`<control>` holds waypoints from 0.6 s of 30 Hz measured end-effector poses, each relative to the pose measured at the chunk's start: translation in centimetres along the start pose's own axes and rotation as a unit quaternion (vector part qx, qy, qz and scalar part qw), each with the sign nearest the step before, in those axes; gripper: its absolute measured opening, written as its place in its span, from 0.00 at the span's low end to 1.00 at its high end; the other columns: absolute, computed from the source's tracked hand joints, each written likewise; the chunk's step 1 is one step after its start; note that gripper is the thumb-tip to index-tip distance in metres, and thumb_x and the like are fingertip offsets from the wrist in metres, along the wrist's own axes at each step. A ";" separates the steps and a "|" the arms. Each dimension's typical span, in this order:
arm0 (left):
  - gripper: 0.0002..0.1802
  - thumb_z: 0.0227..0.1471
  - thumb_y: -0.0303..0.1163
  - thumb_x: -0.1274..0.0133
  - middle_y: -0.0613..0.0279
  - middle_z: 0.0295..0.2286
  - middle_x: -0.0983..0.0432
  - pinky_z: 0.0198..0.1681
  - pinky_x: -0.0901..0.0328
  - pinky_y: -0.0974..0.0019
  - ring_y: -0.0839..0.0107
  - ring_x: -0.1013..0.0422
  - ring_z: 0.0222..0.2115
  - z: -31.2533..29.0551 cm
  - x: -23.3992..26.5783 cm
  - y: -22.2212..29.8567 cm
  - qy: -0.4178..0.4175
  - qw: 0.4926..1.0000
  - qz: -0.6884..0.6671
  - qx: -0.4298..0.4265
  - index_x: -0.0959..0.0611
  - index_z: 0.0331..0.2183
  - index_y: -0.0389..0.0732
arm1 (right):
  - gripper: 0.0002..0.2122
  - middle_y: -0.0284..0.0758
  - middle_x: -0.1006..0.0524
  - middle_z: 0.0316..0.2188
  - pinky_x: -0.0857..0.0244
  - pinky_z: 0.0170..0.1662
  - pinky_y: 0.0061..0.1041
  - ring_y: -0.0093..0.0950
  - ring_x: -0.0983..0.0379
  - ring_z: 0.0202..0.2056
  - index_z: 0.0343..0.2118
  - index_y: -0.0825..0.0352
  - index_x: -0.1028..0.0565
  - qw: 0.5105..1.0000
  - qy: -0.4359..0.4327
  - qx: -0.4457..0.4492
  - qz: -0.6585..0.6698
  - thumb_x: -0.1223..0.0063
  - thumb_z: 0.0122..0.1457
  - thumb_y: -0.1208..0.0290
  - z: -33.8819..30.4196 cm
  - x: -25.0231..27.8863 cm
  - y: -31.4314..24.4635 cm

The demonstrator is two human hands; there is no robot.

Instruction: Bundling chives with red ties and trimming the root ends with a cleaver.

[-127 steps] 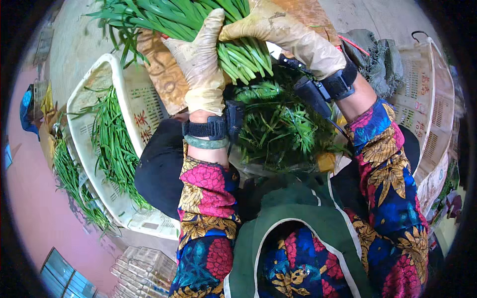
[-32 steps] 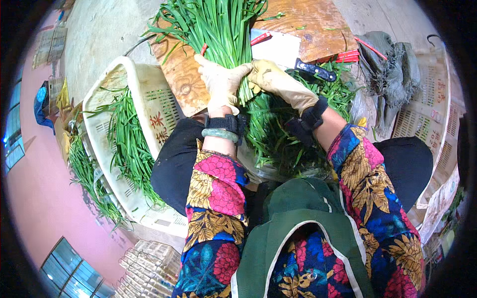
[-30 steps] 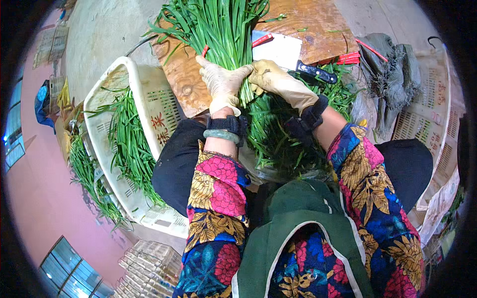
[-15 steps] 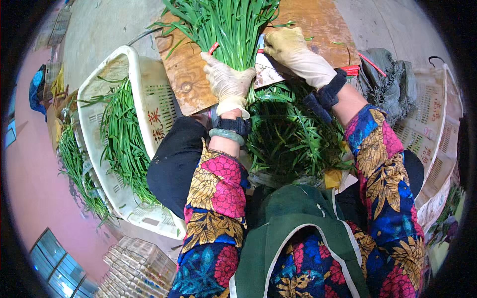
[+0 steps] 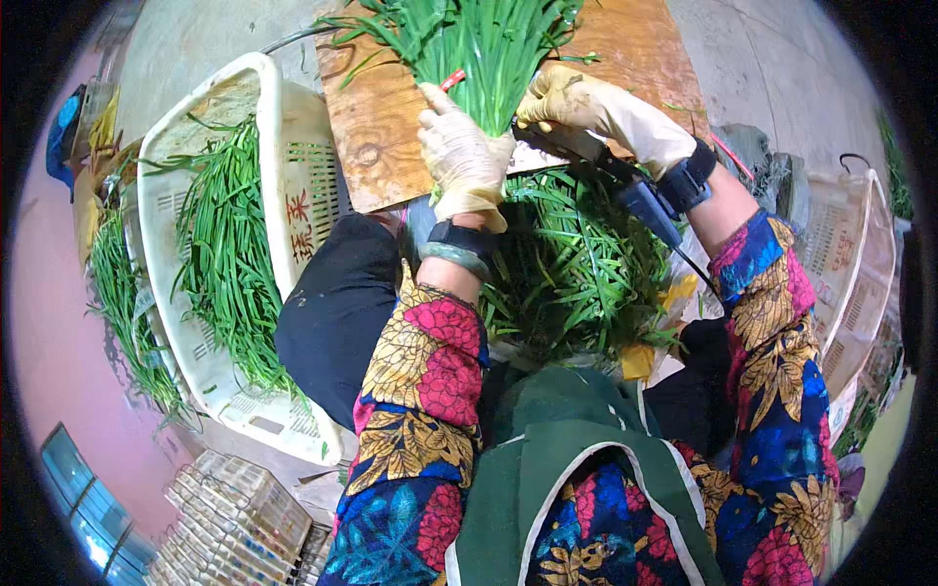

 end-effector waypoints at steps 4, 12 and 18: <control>0.65 0.28 0.47 0.30 0.51 0.40 0.34 0.41 0.33 0.60 0.58 0.32 0.39 -0.2 0.5 -0.2 0.001 0.993 0.115 -0.013 0.52 0.59 0.30 | 0.10 0.33 0.29 0.15 0.37 0.17 0.25 0.24 0.32 0.13 0.22 0.70 0.28 0.996 0.039 -0.071 0.023 0.51 0.55 0.69 0.3 -1.8 -3.5; 0.54 0.37 0.43 0.39 0.50 0.38 0.34 0.38 0.33 0.58 0.57 0.31 0.36 -0.1 0.0 -0.3 0.045 0.996 0.067 -0.037 0.49 0.58 0.29 | 0.10 0.41 0.25 0.31 0.33 0.36 0.29 0.35 0.27 0.34 0.34 0.66 0.25 0.974 0.088 0.186 -0.096 0.51 0.55 0.65 0.1 -2.3 -3.1; 0.53 0.40 0.50 0.40 0.51 0.38 0.33 0.37 0.34 0.58 0.58 0.31 0.37 -0.4 -0.2 -1.2 0.061 0.995 0.075 -0.033 0.46 0.57 0.29 | 0.16 0.44 0.23 0.26 0.31 0.34 0.37 0.43 0.25 0.31 0.29 0.65 0.22 0.895 0.064 -0.002 -0.441 0.51 0.56 0.56 3.5 -2.5 -9.2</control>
Point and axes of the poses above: each hand's wrist, its own z-axis towards the middle knuckle, its own x-axis out of the back of the hand, y = z × x, the point moved 4 cm from there along z, towards the middle knuckle
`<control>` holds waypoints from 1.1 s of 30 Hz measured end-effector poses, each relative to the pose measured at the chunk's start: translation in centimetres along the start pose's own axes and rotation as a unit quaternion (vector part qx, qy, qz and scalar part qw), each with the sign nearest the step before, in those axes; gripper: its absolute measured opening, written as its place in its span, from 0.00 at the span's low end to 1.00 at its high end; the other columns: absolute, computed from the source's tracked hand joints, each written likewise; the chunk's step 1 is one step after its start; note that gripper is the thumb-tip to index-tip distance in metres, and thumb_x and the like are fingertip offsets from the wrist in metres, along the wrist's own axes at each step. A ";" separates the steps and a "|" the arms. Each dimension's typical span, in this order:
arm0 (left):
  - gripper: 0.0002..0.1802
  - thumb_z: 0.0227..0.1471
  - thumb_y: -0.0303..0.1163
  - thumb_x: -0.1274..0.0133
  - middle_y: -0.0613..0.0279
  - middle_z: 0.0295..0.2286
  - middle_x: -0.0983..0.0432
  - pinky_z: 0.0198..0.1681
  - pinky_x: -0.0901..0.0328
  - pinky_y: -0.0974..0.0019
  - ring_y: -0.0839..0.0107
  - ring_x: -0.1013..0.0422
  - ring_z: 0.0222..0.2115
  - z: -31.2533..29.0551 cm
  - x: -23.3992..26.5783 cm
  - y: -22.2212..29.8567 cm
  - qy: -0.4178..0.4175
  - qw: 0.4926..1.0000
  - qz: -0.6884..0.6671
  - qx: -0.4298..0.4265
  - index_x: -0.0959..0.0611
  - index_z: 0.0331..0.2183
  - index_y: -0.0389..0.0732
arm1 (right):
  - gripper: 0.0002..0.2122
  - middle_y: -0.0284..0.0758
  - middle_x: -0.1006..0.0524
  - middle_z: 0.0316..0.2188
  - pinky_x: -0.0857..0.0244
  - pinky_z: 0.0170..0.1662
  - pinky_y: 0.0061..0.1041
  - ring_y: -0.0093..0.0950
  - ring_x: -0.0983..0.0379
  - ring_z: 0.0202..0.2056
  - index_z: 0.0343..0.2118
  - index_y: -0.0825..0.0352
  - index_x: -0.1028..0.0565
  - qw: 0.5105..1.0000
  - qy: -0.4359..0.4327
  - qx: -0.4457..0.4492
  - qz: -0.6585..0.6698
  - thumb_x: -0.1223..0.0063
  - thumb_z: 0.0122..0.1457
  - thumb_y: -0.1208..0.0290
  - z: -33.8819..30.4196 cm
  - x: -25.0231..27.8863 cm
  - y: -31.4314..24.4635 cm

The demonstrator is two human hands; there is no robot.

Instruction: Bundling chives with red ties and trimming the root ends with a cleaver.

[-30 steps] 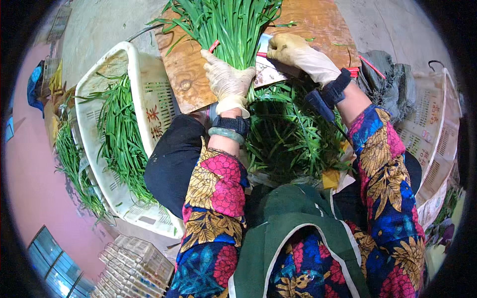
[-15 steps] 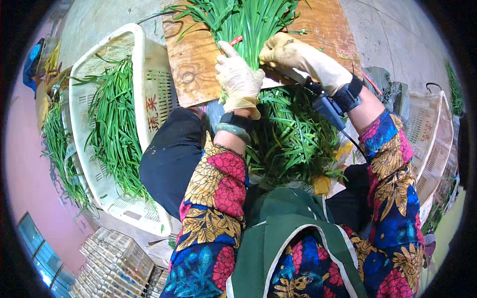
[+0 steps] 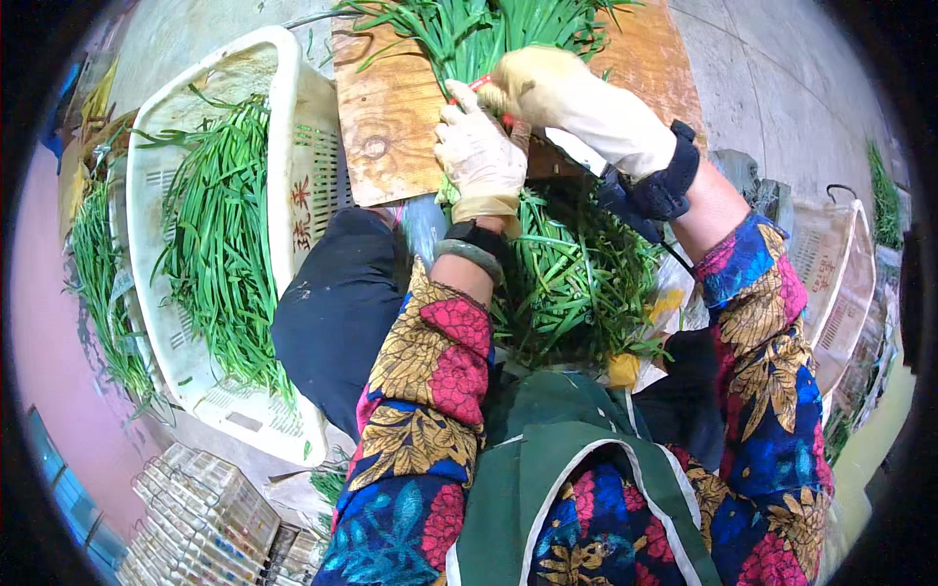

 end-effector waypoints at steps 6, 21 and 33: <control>0.57 0.40 0.59 0.42 0.52 0.40 0.33 0.39 0.35 0.59 0.60 0.32 0.38 0.2 0.2 0.7 -0.028 0.999 0.025 0.016 0.47 0.58 0.30 | 0.08 0.40 0.23 0.28 0.31 0.36 0.34 0.40 0.25 0.34 0.33 0.62 0.24 0.993 0.057 0.061 -0.082 0.49 0.53 0.66 4.2 -0.4 0.6; 0.53 0.41 0.61 0.47 0.47 0.45 0.39 0.45 0.39 0.57 0.56 0.37 0.44 0.0 -2.1 0.3 -0.003 1.000 0.001 0.021 0.39 0.52 0.23 | 0.04 0.41 0.28 0.18 0.38 0.24 0.33 0.39 0.30 0.21 0.16 0.66 0.25 0.926 -0.003 0.378 0.010 0.44 0.38 0.72 2.1 3.2 -2.2; 0.63 0.34 0.66 0.42 0.52 0.40 0.33 0.46 0.39 0.58 0.61 0.34 0.42 -0.1 -1.7 0.1 0.027 0.998 0.053 0.034 0.44 0.55 0.24 | 0.06 0.36 0.32 0.16 0.40 0.25 0.27 0.27 0.33 0.21 0.22 0.71 0.27 0.934 -0.206 0.210 0.204 0.47 0.48 0.73 1.3 3.9 -2.2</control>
Point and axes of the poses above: each hand's wrist, its own z-axis towards the middle knuckle, its own x-axis out of the back of the hand, y = z × x, the point moved 4 cm from there along z, towards the middle knuckle
